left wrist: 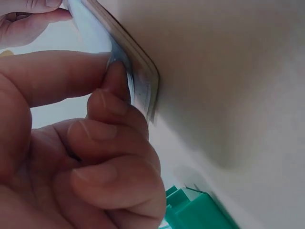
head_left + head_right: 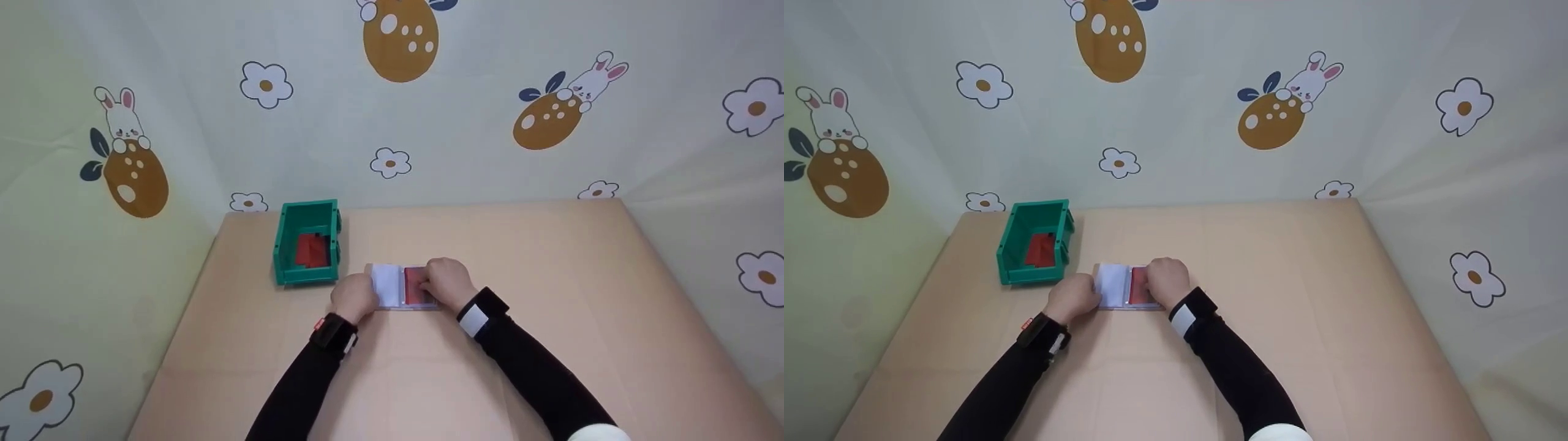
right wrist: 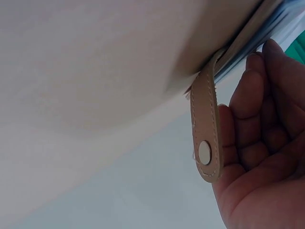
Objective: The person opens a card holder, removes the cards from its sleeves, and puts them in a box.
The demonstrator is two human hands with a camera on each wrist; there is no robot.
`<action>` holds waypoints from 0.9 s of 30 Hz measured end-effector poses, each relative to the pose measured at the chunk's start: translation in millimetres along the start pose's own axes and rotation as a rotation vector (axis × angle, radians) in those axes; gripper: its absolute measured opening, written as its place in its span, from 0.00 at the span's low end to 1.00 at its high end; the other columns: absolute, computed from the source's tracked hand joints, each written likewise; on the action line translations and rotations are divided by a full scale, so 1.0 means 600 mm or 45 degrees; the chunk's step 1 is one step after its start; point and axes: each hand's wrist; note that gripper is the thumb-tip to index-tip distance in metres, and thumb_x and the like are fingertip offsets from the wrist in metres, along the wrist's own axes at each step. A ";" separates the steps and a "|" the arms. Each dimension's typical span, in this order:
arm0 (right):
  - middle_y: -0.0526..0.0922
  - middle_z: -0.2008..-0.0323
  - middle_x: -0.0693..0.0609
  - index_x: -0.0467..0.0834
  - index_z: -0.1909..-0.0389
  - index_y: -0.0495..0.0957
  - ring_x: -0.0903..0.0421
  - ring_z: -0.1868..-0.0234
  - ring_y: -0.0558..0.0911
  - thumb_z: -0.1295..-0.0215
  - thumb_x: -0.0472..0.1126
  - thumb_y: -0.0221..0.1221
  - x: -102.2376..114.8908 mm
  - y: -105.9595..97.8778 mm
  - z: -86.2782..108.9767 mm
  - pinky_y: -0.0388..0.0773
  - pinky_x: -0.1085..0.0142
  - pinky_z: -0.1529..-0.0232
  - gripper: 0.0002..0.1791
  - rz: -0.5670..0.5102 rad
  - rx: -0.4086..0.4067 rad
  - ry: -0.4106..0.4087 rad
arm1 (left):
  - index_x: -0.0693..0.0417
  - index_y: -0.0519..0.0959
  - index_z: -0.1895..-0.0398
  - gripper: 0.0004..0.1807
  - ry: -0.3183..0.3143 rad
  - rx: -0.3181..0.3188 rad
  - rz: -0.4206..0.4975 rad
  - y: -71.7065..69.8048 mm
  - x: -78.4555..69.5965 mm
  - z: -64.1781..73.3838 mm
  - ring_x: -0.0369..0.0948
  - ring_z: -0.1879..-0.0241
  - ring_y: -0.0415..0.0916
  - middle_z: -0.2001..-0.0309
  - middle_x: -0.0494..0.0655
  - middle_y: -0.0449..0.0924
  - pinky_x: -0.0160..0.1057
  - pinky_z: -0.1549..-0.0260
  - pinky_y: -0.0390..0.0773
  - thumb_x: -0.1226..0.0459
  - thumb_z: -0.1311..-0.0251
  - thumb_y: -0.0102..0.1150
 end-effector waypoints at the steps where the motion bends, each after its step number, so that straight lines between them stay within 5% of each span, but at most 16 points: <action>1: 0.81 0.78 0.47 0.41 0.80 0.84 0.46 0.73 0.82 0.47 0.39 0.71 0.000 0.000 0.000 0.77 0.51 0.69 0.09 0.001 0.001 0.003 | 0.61 0.81 0.71 0.04 0.002 -0.001 -0.001 0.000 0.001 -0.001 0.45 0.71 0.74 0.66 0.53 0.82 0.48 0.73 0.78 0.67 0.44 0.62; 14: 0.83 0.76 0.49 0.46 0.82 0.84 0.49 0.72 0.82 0.47 0.37 0.71 -0.003 0.002 0.001 0.77 0.53 0.68 0.08 -0.037 0.015 -0.010 | 0.62 0.82 0.68 0.04 0.047 -0.090 0.023 -0.005 0.003 -0.001 0.49 0.67 0.80 0.65 0.55 0.83 0.52 0.70 0.80 0.69 0.45 0.62; 27: 0.84 0.75 0.50 0.46 0.77 0.88 0.50 0.71 0.83 0.45 0.37 0.71 -0.011 -0.004 0.000 0.78 0.54 0.66 0.04 -0.069 -0.012 -0.046 | 0.62 0.82 0.72 0.04 0.080 -0.091 -0.002 -0.003 -0.001 -0.001 0.47 0.69 0.78 0.66 0.55 0.83 0.49 0.72 0.80 0.72 0.43 0.59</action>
Point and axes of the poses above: each hand's wrist, its own z-axis away from the middle knuckle, its own y-axis out of the palm, x = y × z
